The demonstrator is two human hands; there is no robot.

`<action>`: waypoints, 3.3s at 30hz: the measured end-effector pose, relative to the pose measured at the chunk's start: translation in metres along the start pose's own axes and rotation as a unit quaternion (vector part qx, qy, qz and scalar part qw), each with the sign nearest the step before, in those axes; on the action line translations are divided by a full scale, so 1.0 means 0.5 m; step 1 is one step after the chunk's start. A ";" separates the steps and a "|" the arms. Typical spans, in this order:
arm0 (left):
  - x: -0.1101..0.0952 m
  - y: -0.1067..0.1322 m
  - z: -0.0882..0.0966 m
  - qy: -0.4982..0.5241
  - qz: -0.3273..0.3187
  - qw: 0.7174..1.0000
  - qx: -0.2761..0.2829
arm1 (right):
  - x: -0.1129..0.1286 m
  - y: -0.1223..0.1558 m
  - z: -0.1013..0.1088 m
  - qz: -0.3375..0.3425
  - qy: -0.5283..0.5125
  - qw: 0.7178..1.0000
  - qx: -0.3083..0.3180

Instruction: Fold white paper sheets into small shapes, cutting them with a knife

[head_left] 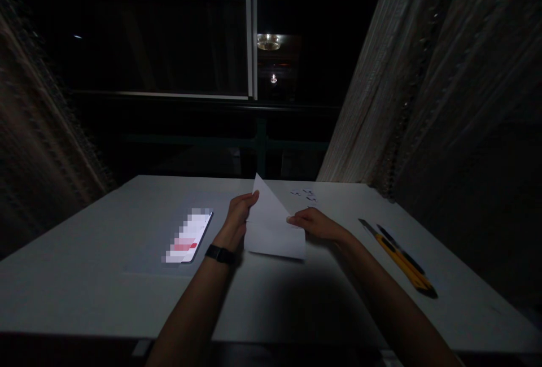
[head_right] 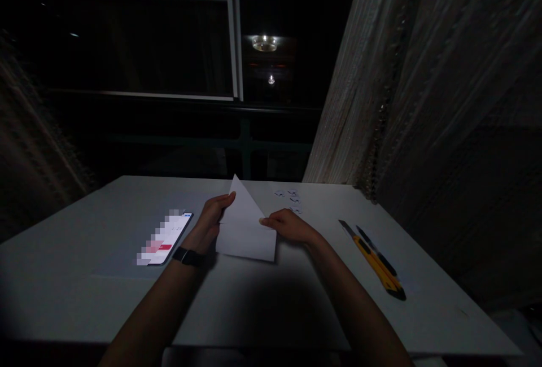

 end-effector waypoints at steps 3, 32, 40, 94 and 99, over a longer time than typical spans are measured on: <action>-0.003 0.001 0.000 -0.005 -0.001 1.000 0.000 | 0.001 0.000 0.000 -0.005 -0.020 1.000 0.003; -0.001 0.020 -0.049 -0.089 -0.147 0.983 0.067 | -0.039 -0.011 0.012 -0.104 -0.102 0.984 -0.099; 0.007 0.057 -0.145 -0.608 -0.092 0.707 0.350 | -0.009 -0.009 -0.027 -0.040 -0.025 0.998 0.034; 0.075 0.060 -0.096 -0.504 0.042 0.738 0.448 | 0.003 0.016 -0.048 0.014 0.095 0.989 0.114; 0.045 0.073 -0.083 -0.512 0.062 0.734 0.443 | -0.022 0.046 -0.026 -0.020 0.056 0.988 0.140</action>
Point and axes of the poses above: each hand's wrist, its own y-axis away from the middle knuckle, its own z-axis out of the back of the hand, x = y × z, the point moved 7 cm from there along -y, towards the middle knuckle, and after that the axes turned 14 degrees about y, right-handed, at the moved point
